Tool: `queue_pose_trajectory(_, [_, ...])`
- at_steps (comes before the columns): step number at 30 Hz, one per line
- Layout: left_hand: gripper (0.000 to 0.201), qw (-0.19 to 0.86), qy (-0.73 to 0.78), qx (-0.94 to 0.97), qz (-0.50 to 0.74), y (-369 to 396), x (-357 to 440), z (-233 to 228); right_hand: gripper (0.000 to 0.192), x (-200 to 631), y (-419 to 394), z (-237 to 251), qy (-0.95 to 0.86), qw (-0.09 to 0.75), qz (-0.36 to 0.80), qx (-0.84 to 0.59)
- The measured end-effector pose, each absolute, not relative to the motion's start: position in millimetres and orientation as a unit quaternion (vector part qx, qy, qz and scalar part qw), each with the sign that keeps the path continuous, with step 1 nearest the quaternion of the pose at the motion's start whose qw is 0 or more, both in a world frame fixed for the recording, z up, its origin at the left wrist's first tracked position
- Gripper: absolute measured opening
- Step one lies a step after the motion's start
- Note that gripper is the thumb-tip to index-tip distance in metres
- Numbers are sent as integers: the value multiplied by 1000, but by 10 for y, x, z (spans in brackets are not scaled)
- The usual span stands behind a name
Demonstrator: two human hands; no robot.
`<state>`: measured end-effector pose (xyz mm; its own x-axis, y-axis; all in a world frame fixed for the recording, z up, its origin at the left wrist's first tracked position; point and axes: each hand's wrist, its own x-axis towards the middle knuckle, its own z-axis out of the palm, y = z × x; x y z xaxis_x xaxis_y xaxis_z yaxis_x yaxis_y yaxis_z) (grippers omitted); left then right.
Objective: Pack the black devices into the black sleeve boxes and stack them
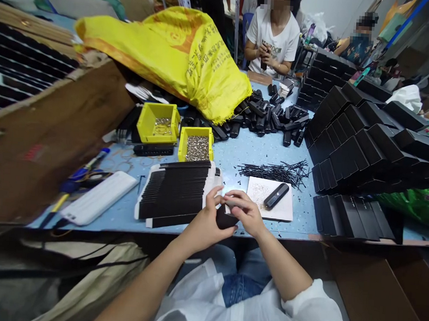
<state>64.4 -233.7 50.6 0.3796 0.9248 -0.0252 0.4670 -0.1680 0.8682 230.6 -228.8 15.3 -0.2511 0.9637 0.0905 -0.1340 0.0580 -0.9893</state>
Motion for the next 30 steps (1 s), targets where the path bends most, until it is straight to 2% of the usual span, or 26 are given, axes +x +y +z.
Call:
queue_pose_trajectory(4, [109,478,512,663,262,-2294,722,525,33,2250,-2336,259,-570,473,546,-391])
queue_pose_trajectory(7, [112,511,509,652,235,-2266,763,501,29,2219,-2408,266,-550,494,507,-444])
queue_pose_trajectory(9, [110,528,490,653,233,-2252,778,461,31,2312,-2428,252,-612,490,450,-428])
queue_pose_trajectory(11, [105,533,491,638,260,-2243,771,410,35,2570,-2390,237,-706,425,388,-413])
queue_pose_trajectory(13, [99,574,498,582,290,-2230,745,356,47,2969,-2303,223,-780,307,305,-453])
queue_pose_trajectory(15, [92,679,467,481,300,-2198,728,302,58,3403,-2219,212,-811,181,225,-509])
queue_pose_trajectory(17, [77,773,422,347,322,-2140,770,246,52,3731,-2181,209,-809,116,205,-539])
queue_pose_trajectory(18, [65,791,418,276,350,-2105,823,218,43,3825,-2184,216,-795,130,219,-551])
queue_pose_trajectory(20, [38,781,439,147,420,-2037,990,167,31,3855,-2230,253,-723,262,258,-584])
queue_pose_trajectory(22, [20,762,452,47,461,-1999,1198,129,41,3713,-2304,317,-597,468,269,-593])
queue_pose_trajectory(24, [16,767,442,-7,465,-2011,1381,111,49,3481,-2377,381,-491,614,256,-563])
queue_pose_trajectory(25, [17,775,435,-15,459,-2037,1443,107,51,3360,-2408,401,-472,643,248,-550])
queue_pose_trajectory(27, [25,801,425,23,421,-2114,1487,106,57,3155,-2455,399,-492,635,243,-544])
queue_pose_trajectory(29, [40,795,441,151,388,-2195,1422,97,64,3032,-2468,339,-511,609,254,-551])
queue_pose_trajectory(30, [50,751,474,244,389,-2228,1361,86,69,3007,-2450,294,-510,602,266,-553])
